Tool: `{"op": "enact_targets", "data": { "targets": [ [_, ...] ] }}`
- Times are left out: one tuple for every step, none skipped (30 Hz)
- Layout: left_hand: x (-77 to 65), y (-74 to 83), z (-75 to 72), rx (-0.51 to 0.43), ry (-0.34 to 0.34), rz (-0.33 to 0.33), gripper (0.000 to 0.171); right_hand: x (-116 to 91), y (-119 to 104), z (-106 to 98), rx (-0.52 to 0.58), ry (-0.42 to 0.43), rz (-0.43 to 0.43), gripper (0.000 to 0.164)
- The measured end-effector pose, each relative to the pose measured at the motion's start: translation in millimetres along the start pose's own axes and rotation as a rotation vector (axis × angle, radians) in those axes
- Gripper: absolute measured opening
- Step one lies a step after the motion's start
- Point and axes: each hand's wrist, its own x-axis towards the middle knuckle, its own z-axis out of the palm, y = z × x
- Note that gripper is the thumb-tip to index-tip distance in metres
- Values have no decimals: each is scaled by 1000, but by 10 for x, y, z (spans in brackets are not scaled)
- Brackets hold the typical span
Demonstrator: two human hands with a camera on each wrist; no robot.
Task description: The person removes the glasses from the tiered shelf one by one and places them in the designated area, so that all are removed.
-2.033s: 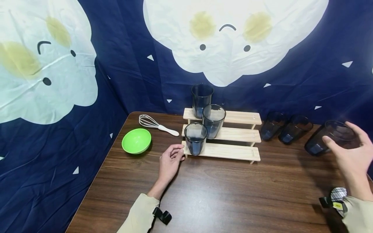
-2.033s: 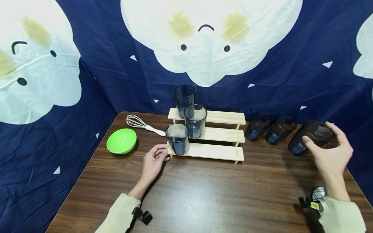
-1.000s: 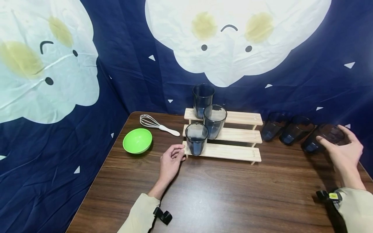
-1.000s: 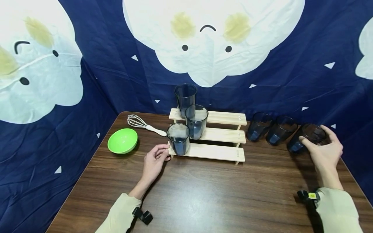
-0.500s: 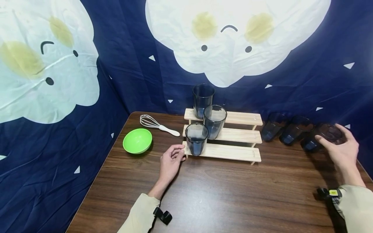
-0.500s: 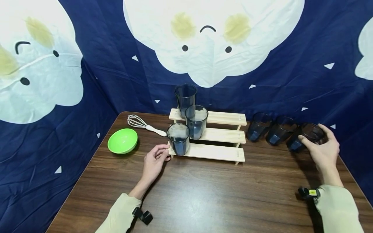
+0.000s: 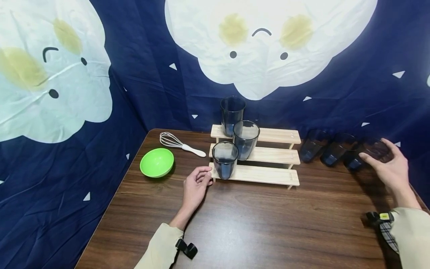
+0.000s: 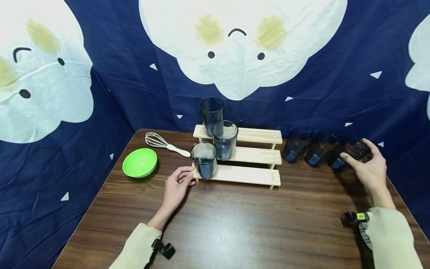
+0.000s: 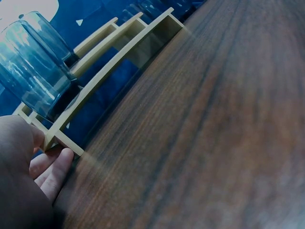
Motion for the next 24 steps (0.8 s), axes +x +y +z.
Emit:
{"op": "enact_targets", "data": {
  "targets": [
    [-1, 2, 0, -1, 0, 1, 15, 3, 3, -2, 10, -4, -6, 89],
    [-1, 4, 0, -1, 1, 1, 15, 4, 4, 1, 26, -7, -10, 89],
    [0, 4, 0, 1, 0, 1, 15, 4, 5, -1, 46, -9, -12, 89],
    [0, 5, 0, 2, -1, 0, 15, 4, 7, -3, 60, -10, -15, 89],
    [-1, 5, 0, 3, -2, 1, 15, 2, 4, -1, 72, -11, -15, 89],
    [-1, 3, -1, 4, -3, 2, 15, 0, 4, -1, 71, -12, -15, 89],
    [-2, 3, -2, 5, -4, 4, 15, -2, 3, 1, 59, -8, -14, 89],
    [-4, 3, -3, 6, -4, 5, 15, -4, -1, 4, 45, -1, -10, 89],
    [-4, 1, -4, 5, -4, 6, 15, -6, -4, 5, 21, 4, -5, 89],
    [-5, 2, -5, 4, -3, 7, 15, -8, -9, 10, -6, 11, 4, 89],
    [-6, 1, -7, 2, -3, 7, 15, -9, -16, 15, -30, 17, 14, 89],
    [-7, 0, -9, 0, -3, 7, 15, -9, -22, 18, -53, 23, 22, 89],
    [-8, 1, -9, -2, -3, 7, 15, -11, -25, 17, -71, 27, 29, 89],
    [-7, 0, -10, -4, -3, 5, 15, -11, -28, 15, -85, 27, 32, 89],
    [-6, -1, -11, -3, -3, 3, 16, -12, -30, 12, -96, 24, 30, 90],
    [-6, -1, -11, -3, -2, 0, 16, -12, -33, 12, -97, 20, 28, 90],
    [-6, -3, -12, -5, -1, -2, 16, -11, -34, 8, -93, 14, 19, 91],
    [-5, -4, -12, -5, 0, -3, 16, -11, -33, 4, -92, 8, 8, 91],
    [-4, -6, -12, -4, 2, -5, 16, -15, -34, 5, -88, 4, -2, 92],
    [-2, -7, -12, -4, 3, -7, 16, -20, -35, 7, -88, 3, -14, 93],
    [-1, -9, -11, -5, 4, -7, 16, -26, -35, 10, -85, 2, -23, 94],
    [0, -10, -10, -5, 4, -7, 16, -32, -35, 11, -77, 7, -28, 95],
    [1, -13, -8, -4, 3, -6, 16, -40, -34, 13, -74, 11, -32, 96],
    [2, -15, -5, -4, 2, -6, 16, -48, -33, 10, -81, 16, -39, 97]
  ]
}}
